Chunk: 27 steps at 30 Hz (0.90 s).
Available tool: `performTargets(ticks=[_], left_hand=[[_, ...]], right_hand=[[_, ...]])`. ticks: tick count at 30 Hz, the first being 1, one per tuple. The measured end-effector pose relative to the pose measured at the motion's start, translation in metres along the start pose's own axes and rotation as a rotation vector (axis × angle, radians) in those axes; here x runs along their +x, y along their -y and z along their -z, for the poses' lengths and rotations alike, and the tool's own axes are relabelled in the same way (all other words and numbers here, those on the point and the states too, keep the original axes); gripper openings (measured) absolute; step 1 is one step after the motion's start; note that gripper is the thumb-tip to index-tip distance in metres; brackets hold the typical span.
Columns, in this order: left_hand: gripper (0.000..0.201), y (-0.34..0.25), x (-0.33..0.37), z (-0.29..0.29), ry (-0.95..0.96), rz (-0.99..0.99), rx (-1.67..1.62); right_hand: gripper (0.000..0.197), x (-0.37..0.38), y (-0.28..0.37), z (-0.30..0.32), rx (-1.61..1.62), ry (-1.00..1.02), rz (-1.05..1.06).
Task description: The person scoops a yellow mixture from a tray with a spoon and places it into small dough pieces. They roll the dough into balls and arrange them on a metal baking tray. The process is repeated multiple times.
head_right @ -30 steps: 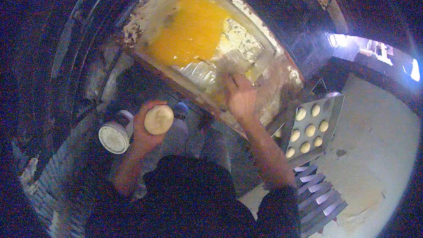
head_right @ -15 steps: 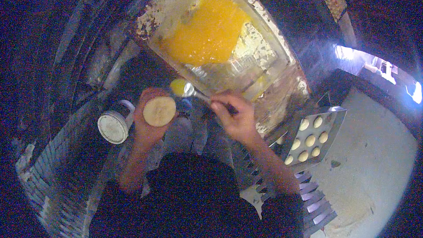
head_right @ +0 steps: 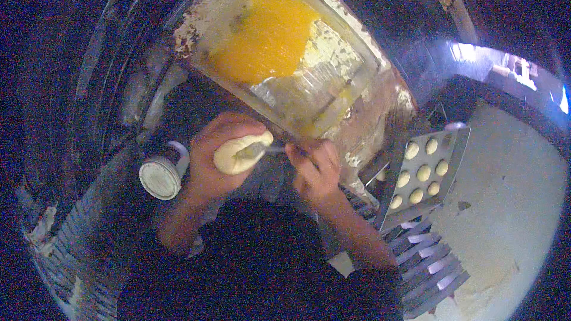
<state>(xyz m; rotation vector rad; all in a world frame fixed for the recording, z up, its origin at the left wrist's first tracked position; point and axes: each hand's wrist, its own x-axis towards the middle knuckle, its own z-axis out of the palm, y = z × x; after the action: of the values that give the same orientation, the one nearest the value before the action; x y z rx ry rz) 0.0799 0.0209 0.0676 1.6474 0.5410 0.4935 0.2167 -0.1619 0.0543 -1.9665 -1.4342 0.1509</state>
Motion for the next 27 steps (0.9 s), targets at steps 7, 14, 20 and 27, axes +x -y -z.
performTargets(ticks=[7,14,20,27], left_hand=[[0.046,0.013,-0.017,0.004,0.011,0.020,0.095],[0.045,-0.035,-0.037,-0.057,0.178,-0.211,0.070],[0.044,-0.101,-0.076,-0.176,0.309,-0.201,0.076],[0.050,-0.175,-0.135,-0.281,0.479,-0.409,0.221]], right_hand=[[0.014,-0.123,-0.130,-0.037,-0.141,-0.303,-0.482],[0.017,-0.086,-0.002,0.024,0.888,-0.293,-0.836],[0.024,-0.151,0.060,0.143,1.049,-0.652,-0.786],[0.040,-0.239,0.099,0.256,0.236,-0.490,-0.264]])
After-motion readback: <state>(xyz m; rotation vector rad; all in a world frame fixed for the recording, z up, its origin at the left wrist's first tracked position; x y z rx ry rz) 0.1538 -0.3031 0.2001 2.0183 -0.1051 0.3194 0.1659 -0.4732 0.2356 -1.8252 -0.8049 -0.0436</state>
